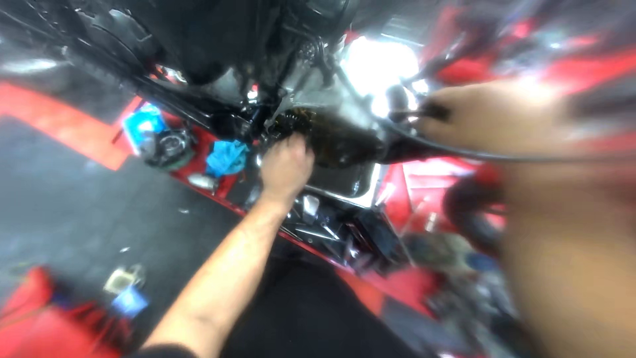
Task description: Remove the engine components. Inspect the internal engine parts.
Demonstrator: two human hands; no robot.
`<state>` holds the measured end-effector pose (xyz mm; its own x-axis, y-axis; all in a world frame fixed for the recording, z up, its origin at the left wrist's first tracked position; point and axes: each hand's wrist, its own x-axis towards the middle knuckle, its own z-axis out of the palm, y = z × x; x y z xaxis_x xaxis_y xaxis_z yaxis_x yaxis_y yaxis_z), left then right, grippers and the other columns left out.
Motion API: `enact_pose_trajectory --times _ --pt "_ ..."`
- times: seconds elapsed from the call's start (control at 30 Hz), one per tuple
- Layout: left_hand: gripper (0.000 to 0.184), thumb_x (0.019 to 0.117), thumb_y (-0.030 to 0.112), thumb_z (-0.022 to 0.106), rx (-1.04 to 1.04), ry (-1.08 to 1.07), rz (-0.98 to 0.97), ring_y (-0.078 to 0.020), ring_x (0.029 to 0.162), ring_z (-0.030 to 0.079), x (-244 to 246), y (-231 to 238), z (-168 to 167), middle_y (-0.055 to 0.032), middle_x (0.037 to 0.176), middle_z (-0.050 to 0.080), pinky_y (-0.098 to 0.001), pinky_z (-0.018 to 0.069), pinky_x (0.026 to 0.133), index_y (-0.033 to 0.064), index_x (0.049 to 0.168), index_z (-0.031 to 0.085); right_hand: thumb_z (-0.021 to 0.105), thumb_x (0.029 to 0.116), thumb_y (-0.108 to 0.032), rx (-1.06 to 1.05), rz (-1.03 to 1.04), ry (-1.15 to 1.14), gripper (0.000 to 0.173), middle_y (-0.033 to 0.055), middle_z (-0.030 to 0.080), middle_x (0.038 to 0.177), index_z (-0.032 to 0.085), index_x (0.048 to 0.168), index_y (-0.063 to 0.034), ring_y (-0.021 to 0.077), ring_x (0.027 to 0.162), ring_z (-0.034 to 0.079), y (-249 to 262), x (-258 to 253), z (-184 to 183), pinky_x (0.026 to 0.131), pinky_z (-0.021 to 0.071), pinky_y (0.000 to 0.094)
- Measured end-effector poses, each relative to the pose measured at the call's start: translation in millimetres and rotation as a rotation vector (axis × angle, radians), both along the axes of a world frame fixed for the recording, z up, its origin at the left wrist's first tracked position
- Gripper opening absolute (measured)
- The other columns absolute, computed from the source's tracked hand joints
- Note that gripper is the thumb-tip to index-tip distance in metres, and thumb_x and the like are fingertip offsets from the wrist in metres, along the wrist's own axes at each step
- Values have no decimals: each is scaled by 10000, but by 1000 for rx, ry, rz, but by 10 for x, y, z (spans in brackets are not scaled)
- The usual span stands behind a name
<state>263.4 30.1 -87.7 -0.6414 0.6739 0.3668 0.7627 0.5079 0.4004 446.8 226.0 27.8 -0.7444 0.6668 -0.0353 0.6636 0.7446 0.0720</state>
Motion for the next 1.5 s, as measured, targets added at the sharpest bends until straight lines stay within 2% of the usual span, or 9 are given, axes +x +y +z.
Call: enact_pose_trajectory --times 0.17,0.43,0.53,0.63,0.73,0.9,1.1,1.33,1.5 --pt "395 1008 479 593 -22 -725 50 -232 822 724 -71 -10 134 -68 867 737 -511 594 763 109 1028 728 636 985 -395 -52 0 9 258 250 672 844 685 976 -142 542 813 653 -15 6 72 581 442 750" --pt "446 1096 495 382 520 -2057 120 -125 501 518 -68 70 51 -24 710 577 -267 433 429 109 1045 597 617 993 -397 -47 -7 -19 253 244 677 857 682 991 -152 530 813 658 27 -12 32 589 450 749" --pt "436 1100 454 446 368 -1671 57 -134 572 594 -66 57 60 -44 779 644 -280 504 489 62 1074 634 612 1000 -417 -37 1 -30 264 233 676 850 674 991 -160 526 806 656 49 -5 20 585 450 736" --pt "410 1075 434 499 -50 -632 -3 -213 891 734 -2 -29 135 -72 937 746 -444 609 777 90 1086 721 617 998 -425 -36 2 -37 263 235 677 847 676 1010 -169 527 804 659 68 0 5 583 455 735" --pt "144 940 255 676 112 229 -68 -264 858 732 -18 -41 -85 -66 875 746 -444 592 746 118 924 719 601 996 -446 -34 21 -36 281 228 663 812 661 992 -171 517 771 656 141 17 -27 560 452 728" --pt "520 1005 542 595 -8 -705 -58 -229 953 737 -87 -103 120 -73 1059 755 -495 618 833 123 1309 653 593 998 -470 -20 40 -27 293 197 654 787 645 968 -184 484 745 656 214 49 -86 539 451 711" --pt "563 1078 580 380 351 -1921 -29 -120 507 566 -135 72 50 -56 791 690 -253 442 434 83 1145 635 593 985 -467 -18 70 29 273 189 686 838 690 969 -213 472 754 668 113 71 -12 544 439 681" --pt "340 1015 409 563 -148 -123 -6 -302 790 745 19 -2 73 -103 812 730 -509 591 633 113 962 721 540 1021 -476 -30 90 -6 312 189 695 853 714 1046 -219 468 757 672 36 29 73 541 443 688" --pt "488 1045 560 458 -248 -290 -19 -301 869 748 -6 -57 208 -94 923 747 -531 595 684 148 1120 708 464 1081 -467 -60 21 -20 403 199 717 943 718 1094 -155 460 867 694 100 -52 13 679 496 721"
